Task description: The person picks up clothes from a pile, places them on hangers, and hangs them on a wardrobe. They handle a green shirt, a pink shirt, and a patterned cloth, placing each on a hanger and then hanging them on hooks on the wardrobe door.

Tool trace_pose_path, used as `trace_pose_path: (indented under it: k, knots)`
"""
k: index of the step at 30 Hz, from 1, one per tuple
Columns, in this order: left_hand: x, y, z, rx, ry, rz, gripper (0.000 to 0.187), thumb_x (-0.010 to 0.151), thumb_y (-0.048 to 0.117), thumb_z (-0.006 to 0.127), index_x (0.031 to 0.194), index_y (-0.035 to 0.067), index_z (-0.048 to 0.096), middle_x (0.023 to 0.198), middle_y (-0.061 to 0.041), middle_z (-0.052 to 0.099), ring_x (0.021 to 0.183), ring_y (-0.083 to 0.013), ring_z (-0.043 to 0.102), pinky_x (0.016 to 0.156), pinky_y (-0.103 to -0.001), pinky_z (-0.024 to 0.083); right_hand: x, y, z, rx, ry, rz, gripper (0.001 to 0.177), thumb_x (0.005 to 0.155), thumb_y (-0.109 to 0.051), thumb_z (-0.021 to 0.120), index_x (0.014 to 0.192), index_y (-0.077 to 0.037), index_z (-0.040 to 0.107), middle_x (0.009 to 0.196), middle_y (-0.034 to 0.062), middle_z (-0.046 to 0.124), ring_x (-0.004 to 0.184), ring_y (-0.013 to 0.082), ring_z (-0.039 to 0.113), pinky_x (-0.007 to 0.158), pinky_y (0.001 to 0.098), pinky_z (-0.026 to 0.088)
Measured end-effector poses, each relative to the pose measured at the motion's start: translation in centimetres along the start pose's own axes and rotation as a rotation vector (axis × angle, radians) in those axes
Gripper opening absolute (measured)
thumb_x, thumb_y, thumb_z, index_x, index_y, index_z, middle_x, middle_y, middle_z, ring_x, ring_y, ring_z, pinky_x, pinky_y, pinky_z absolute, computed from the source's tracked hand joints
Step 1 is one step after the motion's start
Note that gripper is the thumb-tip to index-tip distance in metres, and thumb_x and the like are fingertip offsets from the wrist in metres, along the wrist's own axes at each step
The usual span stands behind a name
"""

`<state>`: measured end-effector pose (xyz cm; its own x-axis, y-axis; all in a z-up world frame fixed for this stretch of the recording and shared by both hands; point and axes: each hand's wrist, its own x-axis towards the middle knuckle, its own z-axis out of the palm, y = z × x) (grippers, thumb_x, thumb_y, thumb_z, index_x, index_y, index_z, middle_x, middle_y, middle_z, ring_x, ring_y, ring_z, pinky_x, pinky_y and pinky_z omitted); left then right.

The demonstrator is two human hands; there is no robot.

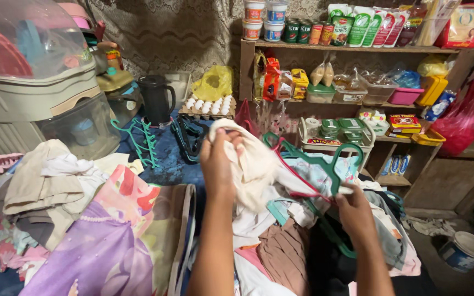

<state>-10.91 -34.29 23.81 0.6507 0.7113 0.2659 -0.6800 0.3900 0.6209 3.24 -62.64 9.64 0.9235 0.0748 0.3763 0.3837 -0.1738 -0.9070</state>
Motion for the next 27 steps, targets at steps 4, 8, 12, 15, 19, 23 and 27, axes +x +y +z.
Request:
trace_pose_path:
  k: [4, 8, 12, 15, 19, 23, 27]
  knots:
    - [-0.7, -1.9, -0.3, 0.055, -0.218, -0.048, 0.022, 0.103, 0.017, 0.057, 0.116, 0.002, 0.067, 0.096, -0.010, 0.072, 0.078, -0.0147, 0.067, 0.065, -0.027, 0.053, -1.3, -5.5, 2.2, -0.074, 0.475, -0.399, 0.045, 0.098, -0.014, 0.061, 0.142, -0.003, 0.052, 0.124, 0.0110, 0.063, 0.110, 0.0183, 0.062, 0.083, 0.0320, 0.048]
    - [-2.0, -1.4, -0.1, 0.014, -0.458, -0.054, 0.028, 0.103, 0.012, 0.057, 0.124, -0.004, 0.066, 0.109, -0.010, 0.073, 0.097, -0.0172, 0.071, 0.089, -0.029, 0.056, -2.7, -10.5, 7.5, 0.254, -0.003, -0.265, 0.030, 0.104, -0.025, 0.054, 0.130, -0.012, 0.060, 0.134, 0.0008, 0.061, 0.110, 0.0115, 0.058, 0.087, 0.0263, 0.048]
    - [-1.8, 1.2, -0.2, -0.131, -0.433, -0.011, 0.037, 0.098, 0.009, 0.060, 0.134, -0.003, 0.062, 0.125, -0.008, 0.069, 0.116, -0.0168, 0.063, 0.104, -0.031, 0.047, -3.9, -9.9, 15.2, 0.338, -0.424, 0.014, 0.033, 0.097, -0.018, 0.058, 0.130, -0.011, 0.060, 0.091, 0.0007, 0.062, 0.069, 0.0092, 0.054, 0.058, 0.0249, 0.045]
    - [-0.7, 3.7, -1.8, 0.007, -0.412, 0.096, 0.046, 0.095, 0.010, 0.062, 0.140, 0.000, 0.057, 0.135, -0.007, 0.064, 0.127, -0.0164, 0.059, 0.111, -0.030, 0.043, -4.3, -9.8, 19.6, 0.512, -0.484, 0.148, 0.025, 0.101, -0.016, 0.055, 0.121, -0.004, 0.061, 0.076, -0.0009, 0.057, 0.054, 0.0089, 0.046, 0.045, 0.0262, 0.037]
    - [0.6, 4.2, -5.0, 0.237, -0.305, 0.059, 0.056, 0.091, 0.011, 0.067, 0.144, 0.008, 0.050, 0.136, -0.002, 0.061, 0.124, -0.0143, 0.058, 0.107, -0.030, 0.044, -4.6, -12.1, 23.8, 0.601, -0.560, 0.101, 0.036, 0.096, -0.013, 0.055, 0.131, -0.011, 0.062, 0.077, -0.0048, 0.060, 0.054, 0.0034, 0.042, 0.044, 0.0220, 0.032]
    - [1.9, 3.9, -8.9, 0.189, -0.073, -0.061, 0.053, 0.090, 0.015, 0.067, 0.141, 0.008, 0.055, 0.122, -0.007, 0.069, 0.103, -0.0181, 0.065, 0.089, -0.036, 0.051, -5.4, -13.5, 28.5, 0.693, -0.637, -0.034, 0.036, 0.097, -0.010, 0.062, 0.132, -0.006, 0.056, 0.109, -0.0016, 0.067, 0.090, 0.0018, 0.063, 0.077, 0.0196, 0.053]
    - [5.2, 6.6, -14.0, 0.795, 0.270, -0.034, 0.042, 0.096, 0.024, 0.065, 0.134, 0.007, 0.063, 0.112, -0.011, 0.074, 0.090, -0.0200, 0.068, 0.083, -0.039, 0.051, -5.6, -14.7, 31.2, 0.767, -0.648, 0.326, 0.048, 0.095, -0.014, 0.062, 0.143, -0.010, 0.053, 0.113, 0.0089, 0.066, 0.088, 0.0171, 0.055, 0.071, 0.0317, 0.044]
